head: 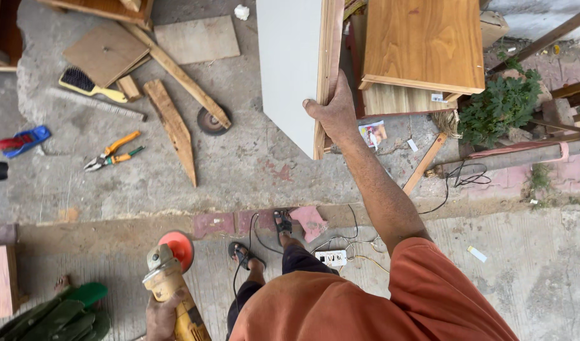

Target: The person uses an angle grinder to sand the surfaces and edges of a small wooden stool frame, holding the stool steady with the other hand and repositioning it to reach different sides. A second person nearby moves boards and a white panel aside as the sanding continues.

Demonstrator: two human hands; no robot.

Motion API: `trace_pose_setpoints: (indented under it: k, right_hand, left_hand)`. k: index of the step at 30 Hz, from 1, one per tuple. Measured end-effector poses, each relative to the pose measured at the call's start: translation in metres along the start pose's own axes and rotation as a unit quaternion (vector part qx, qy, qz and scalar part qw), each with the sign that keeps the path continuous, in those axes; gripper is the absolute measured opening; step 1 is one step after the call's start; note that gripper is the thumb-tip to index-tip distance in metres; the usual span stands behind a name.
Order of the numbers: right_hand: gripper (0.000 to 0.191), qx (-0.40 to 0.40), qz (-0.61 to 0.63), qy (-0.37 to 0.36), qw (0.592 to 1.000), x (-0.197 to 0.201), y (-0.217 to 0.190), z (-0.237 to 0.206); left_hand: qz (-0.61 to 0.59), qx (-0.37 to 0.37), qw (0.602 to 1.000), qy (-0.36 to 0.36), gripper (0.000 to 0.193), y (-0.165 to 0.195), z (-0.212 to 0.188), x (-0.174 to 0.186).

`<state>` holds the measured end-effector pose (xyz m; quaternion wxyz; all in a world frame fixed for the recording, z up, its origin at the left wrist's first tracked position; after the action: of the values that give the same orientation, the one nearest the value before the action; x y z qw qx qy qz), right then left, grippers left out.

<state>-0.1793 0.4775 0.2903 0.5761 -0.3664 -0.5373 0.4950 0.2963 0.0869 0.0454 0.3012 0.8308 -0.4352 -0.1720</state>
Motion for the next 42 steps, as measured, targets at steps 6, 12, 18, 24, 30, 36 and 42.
trace_pose_setpoints:
  k: [6,12,18,24,30,36,42]
  right_hand:
    - [0.078,-0.052,0.055,0.000,0.997,-0.023,0.001,-0.036]
    - [0.078,-0.091,0.150,0.012,0.984,-0.035,0.022,-0.071]
    - [0.084,-0.062,0.170,0.005,0.983,-0.053,0.031,-0.079]
    - [0.086,-0.084,0.259,0.114,0.956,-0.017,0.038,-0.061]
    - [0.068,0.053,0.407,0.178,0.894,0.089,0.072,0.021]
    - [0.070,0.102,0.461,0.380,0.796,0.199,0.112,0.130]
    - [0.081,0.072,0.457,0.455,0.761,0.207,0.147,0.136]
  left_hand:
    - [-0.073,-0.020,0.997,-0.008,0.053,-0.024,-0.034,0.044]
    - [-0.097,-0.047,0.994,0.014,0.057,-0.031,-0.060,0.058]
    - [-0.103,-0.047,0.993,0.022,0.063,-0.038,-0.072,0.046]
    - [-0.089,-0.051,0.995,0.020,0.065,-0.030,-0.072,0.029]
    - [-0.035,-0.049,0.997,0.050,0.054,-0.004,-0.064,0.000]
    - [-0.068,-0.065,0.989,0.113,0.049,0.030,-0.077,-0.028]
    - [-0.034,-0.059,0.984,0.162,0.050,0.048,-0.081,-0.040]
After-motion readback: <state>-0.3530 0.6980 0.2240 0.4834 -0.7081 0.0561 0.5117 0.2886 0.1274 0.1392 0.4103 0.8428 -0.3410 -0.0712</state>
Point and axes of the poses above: each hand's wrist, its own z-axis towards the middle knuckle, its own x-axis out of the back of the hand, y = z × x, the point moved 1 cm from there along z, towards the middle knuckle, and after that the axes turned 5 degrees about x, right-handed, at the moved point
